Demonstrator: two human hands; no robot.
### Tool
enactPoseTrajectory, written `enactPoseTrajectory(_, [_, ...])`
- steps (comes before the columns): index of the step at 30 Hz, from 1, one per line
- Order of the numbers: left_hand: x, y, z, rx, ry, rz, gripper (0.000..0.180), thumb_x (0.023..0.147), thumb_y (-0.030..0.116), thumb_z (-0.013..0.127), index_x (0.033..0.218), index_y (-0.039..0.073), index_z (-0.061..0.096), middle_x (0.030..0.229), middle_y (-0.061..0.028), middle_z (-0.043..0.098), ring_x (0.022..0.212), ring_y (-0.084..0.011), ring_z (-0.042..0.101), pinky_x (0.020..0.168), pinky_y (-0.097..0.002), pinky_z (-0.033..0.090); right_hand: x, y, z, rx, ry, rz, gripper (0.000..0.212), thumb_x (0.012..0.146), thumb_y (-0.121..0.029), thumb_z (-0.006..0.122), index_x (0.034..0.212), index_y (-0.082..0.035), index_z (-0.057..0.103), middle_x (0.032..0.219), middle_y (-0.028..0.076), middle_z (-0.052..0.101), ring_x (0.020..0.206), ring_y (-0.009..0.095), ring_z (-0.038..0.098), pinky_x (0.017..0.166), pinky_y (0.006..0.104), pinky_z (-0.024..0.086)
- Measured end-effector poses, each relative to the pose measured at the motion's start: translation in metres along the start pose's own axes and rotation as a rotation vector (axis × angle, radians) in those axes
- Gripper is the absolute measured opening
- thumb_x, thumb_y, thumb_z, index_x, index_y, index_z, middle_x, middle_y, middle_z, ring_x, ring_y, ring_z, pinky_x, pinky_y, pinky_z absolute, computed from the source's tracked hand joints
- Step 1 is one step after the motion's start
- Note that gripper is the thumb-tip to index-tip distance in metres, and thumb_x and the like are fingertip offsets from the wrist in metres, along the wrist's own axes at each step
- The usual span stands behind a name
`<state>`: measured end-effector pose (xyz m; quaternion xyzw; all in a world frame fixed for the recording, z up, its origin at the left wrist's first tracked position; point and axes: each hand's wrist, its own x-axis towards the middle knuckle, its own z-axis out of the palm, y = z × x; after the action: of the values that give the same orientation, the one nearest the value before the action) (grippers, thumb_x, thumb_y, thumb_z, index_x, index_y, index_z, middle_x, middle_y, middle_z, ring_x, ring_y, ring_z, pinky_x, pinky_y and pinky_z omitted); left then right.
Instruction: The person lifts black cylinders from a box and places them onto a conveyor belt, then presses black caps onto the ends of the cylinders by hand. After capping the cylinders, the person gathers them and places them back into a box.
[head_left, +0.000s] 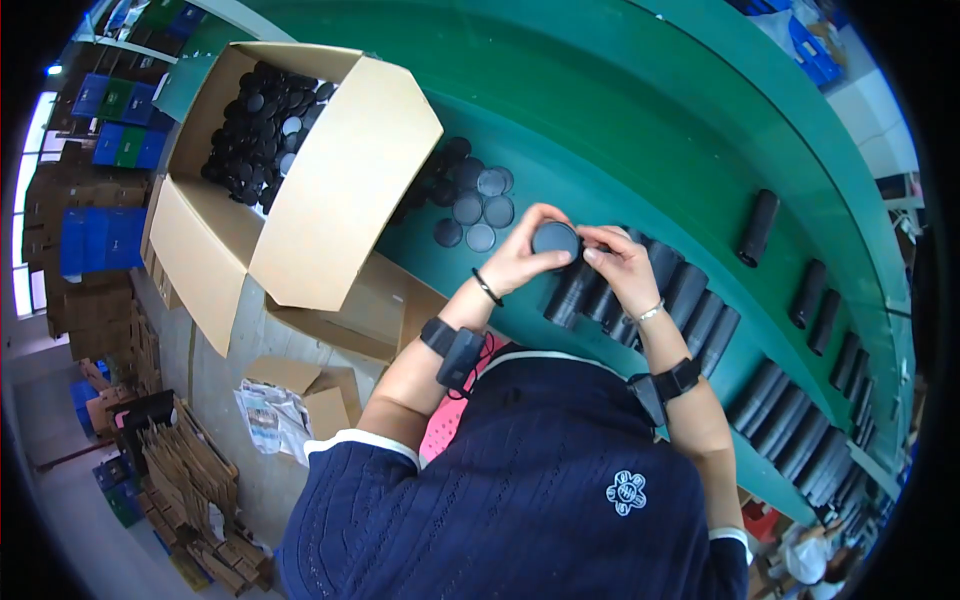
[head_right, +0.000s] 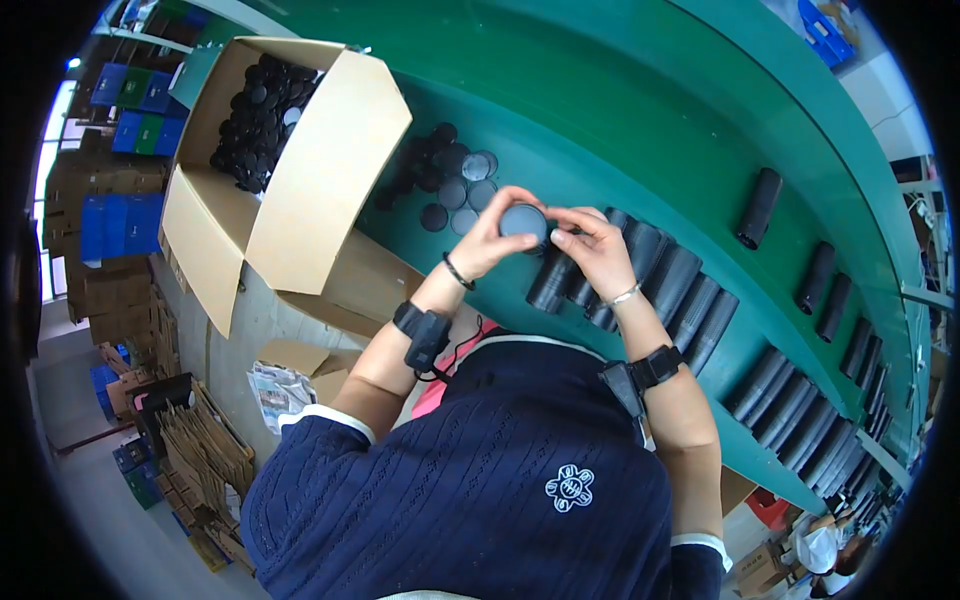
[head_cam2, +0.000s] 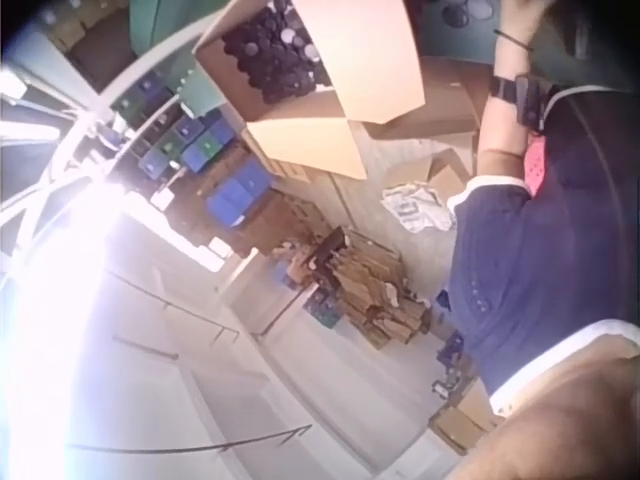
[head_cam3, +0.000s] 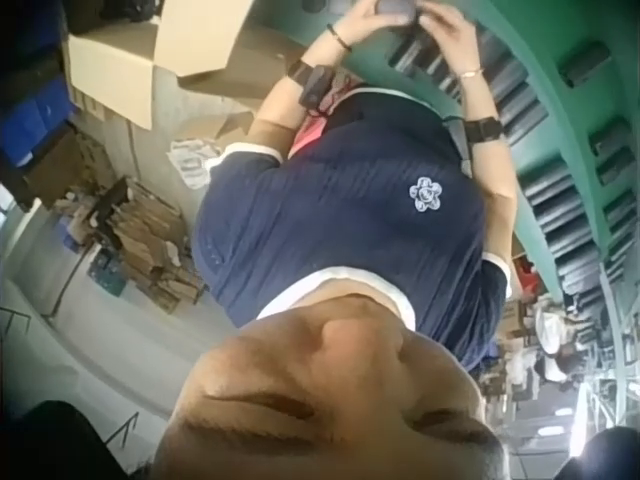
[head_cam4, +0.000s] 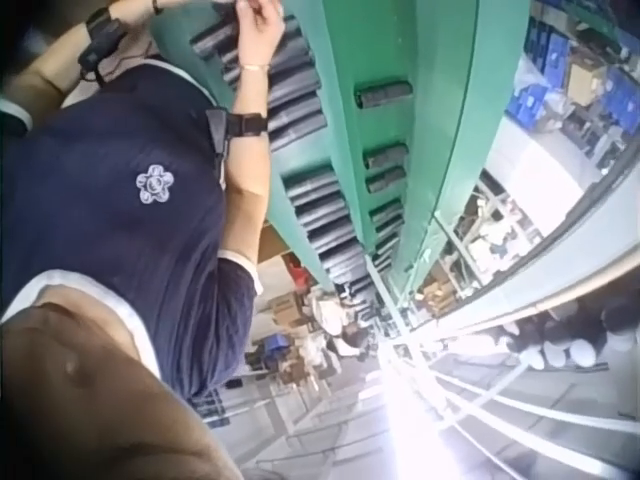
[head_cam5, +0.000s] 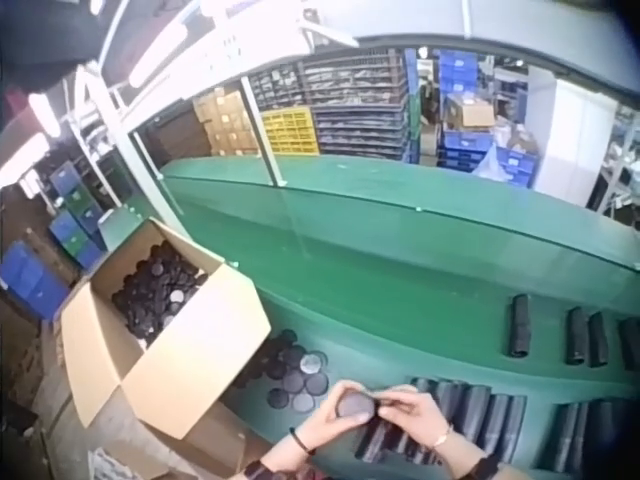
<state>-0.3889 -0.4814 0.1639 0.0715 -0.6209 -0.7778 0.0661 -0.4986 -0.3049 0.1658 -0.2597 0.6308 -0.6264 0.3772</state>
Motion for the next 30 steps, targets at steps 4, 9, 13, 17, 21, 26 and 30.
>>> enactPoseTrajectory(4, [0.005,0.042,-0.013,-0.629,-0.045,0.030,0.047,0.078,0.019,0.068,0.118,0.008,0.045,0.121,-0.0116,0.051,0.114,-0.0238,0.052,0.095,-0.0385,0.043,-0.008,-0.030,0.005,-0.348,-0.132,-0.126,0.095,0.066,-0.014,0.079,0.145,-0.008,0.027,0.137,0.012,0.043,0.129,0.021,0.038,0.105,0.0339,0.029])
enactPoseTrajectory(9, [0.010,0.061,0.008,-0.329,-0.045,0.176,0.079,0.067,0.021,0.081,0.132,0.004,0.039,0.121,-0.0105,0.052,0.112,-0.0193,0.053,0.096,-0.0333,0.043,-0.005,-0.016,0.013,-0.346,-0.036,-0.059,0.080,0.063,-0.010,0.079,0.133,-0.005,0.041,0.119,0.015,0.055,0.113,0.025,0.054,0.096,0.0352,0.041])
enactPoseTrajectory(13, [0.012,0.056,0.019,-0.186,-0.013,0.273,0.073,0.069,0.008,0.080,0.129,0.004,0.038,0.119,-0.0096,0.053,0.110,-0.0150,0.052,0.094,-0.0301,0.043,-0.009,-0.023,0.015,-0.433,0.003,-0.099,0.075,0.063,-0.012,0.080,0.129,-0.005,0.044,0.112,0.014,0.058,0.106,0.024,0.057,0.092,0.0341,0.044])
enactPoseTrajectory(17, [0.013,0.061,0.021,-0.199,0.132,0.114,0.064,0.073,0.003,0.076,0.125,0.005,0.039,0.114,-0.0064,0.052,0.109,-0.0129,0.051,0.092,-0.0273,0.045,-0.014,-0.020,0.013,-0.375,-0.060,-0.086,0.067,0.072,-0.014,0.076,0.131,-0.005,0.044,0.115,0.012,0.057,0.106,0.024,0.057,0.091,0.0328,0.045])
enactPoseTrajectory(21, [0.003,0.053,0.013,-0.146,0.064,0.117,0.061,0.073,0.004,0.076,0.124,0.005,0.041,0.113,-0.0038,0.050,0.108,-0.0127,0.051,0.093,-0.0273,0.043,-0.004,-0.034,0.008,-0.286,0.049,-0.134,0.040,0.090,-0.012,0.055,0.129,-0.006,0.051,0.109,0.007,0.052,0.100,0.016,0.054,0.084,0.0268,0.047])
enactPoseTrajectory(26, [-0.009,0.026,-0.005,0.154,-0.030,0.067,0.069,0.073,0.005,0.076,0.133,0.005,0.039,0.123,-0.0053,0.049,0.115,-0.0164,0.048,0.100,-0.0301,0.037,0.010,-0.040,0.019,-0.031,-0.029,0.032,0.040,0.092,-0.006,0.052,0.132,-0.005,0.050,0.113,0.004,0.053,0.094,0.010,0.054,0.077,0.0212,0.046])
enactPoseTrajectory(30, [-0.017,0.009,-0.011,0.098,-0.061,0.016,0.071,0.076,0.006,0.073,0.136,0.006,0.035,0.129,-0.0068,0.043,0.123,-0.0171,0.041,0.104,-0.0316,0.032,0.012,-0.010,0.027,-0.144,-0.011,0.001,0.037,0.090,-0.004,0.055,0.127,-0.004,0.054,0.111,0.004,0.054,0.095,0.011,0.053,0.080,0.0220,0.045])
